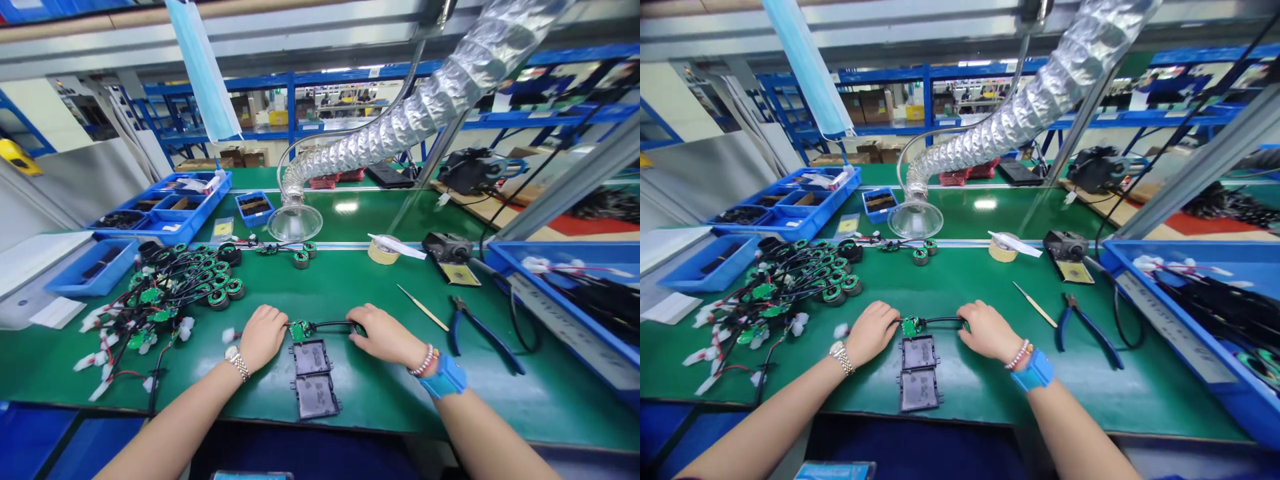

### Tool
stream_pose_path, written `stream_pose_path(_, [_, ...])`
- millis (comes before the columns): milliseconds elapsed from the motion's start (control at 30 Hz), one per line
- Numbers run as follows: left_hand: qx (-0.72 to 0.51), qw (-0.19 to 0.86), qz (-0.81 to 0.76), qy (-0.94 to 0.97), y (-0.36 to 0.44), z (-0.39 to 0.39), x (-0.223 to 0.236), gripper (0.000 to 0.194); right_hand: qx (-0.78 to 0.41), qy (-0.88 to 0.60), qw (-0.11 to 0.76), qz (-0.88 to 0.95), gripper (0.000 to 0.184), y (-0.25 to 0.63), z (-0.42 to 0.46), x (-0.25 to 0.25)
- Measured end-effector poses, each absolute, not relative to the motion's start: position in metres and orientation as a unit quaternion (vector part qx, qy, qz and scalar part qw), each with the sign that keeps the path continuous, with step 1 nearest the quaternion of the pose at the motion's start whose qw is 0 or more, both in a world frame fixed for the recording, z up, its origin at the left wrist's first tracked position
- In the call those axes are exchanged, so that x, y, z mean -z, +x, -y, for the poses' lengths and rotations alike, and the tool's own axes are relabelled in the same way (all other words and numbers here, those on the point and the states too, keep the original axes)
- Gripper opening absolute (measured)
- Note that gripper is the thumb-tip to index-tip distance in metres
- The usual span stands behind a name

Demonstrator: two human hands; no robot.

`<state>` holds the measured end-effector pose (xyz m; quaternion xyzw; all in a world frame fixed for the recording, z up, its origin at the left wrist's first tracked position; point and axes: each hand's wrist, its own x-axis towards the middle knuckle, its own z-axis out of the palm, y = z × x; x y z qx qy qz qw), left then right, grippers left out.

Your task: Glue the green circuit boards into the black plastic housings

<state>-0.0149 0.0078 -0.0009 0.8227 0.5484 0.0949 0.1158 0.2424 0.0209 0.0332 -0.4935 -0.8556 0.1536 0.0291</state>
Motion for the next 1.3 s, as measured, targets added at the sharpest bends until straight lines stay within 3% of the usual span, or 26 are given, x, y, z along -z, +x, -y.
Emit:
stream_pose_path(167, [-0.105,0.211,-0.562,0.793,-0.019,-0.027,-0.014,0.016,-0.159,-0.435,0.128,0.877,0.030,0.226,-0.017,-0.032])
stream_pose_path(333, [-0.105,0.322,-0.533,0.776,-0.027,-0.031,-0.027,0.011,-0.129,-0.440,0.121,0.880,0.024,0.199,-0.017,-0.026])
stream_pose_path(533, [-0.115,0.562,-0.478,0.665,-0.033,-0.027,-0.028,0.044,-0.094,-0.417,0.204,0.881,0.019,0.202,-0.018,-0.016])
stream_pose_path(767, [-0.237,0.493,-0.436,0.715,-0.026,-0.026,-0.024,0.040,-0.094,-0.426,0.278,0.856,0.017,0.202,-0.012,-0.013])
stream_pose_path(867, [-0.249,0.425,-0.402,0.772,-0.024,-0.024,-0.026,0.039,-0.252,-0.434,0.320,0.803,0.011,0.209,-0.021,-0.017])
stream_pose_path(967, [-0.262,0.384,-0.385,0.797,-0.024,-0.020,-0.025,0.037,-0.494,-0.491,0.464,0.548,0.023,0.232,-0.049,-0.018])
stream_pose_path(1067, [-0.258,0.420,-0.400,0.773,-0.025,-0.017,-0.020,0.037,-0.552,-0.528,0.580,0.285,0.017,0.265,-0.089,-0.014])
stream_pose_path(1300, [-0.231,0.573,-0.425,0.661,-0.028,-0.018,-0.006,0.041,-0.493,-0.513,0.691,0.126,0.028,0.311,-0.153,-0.011])
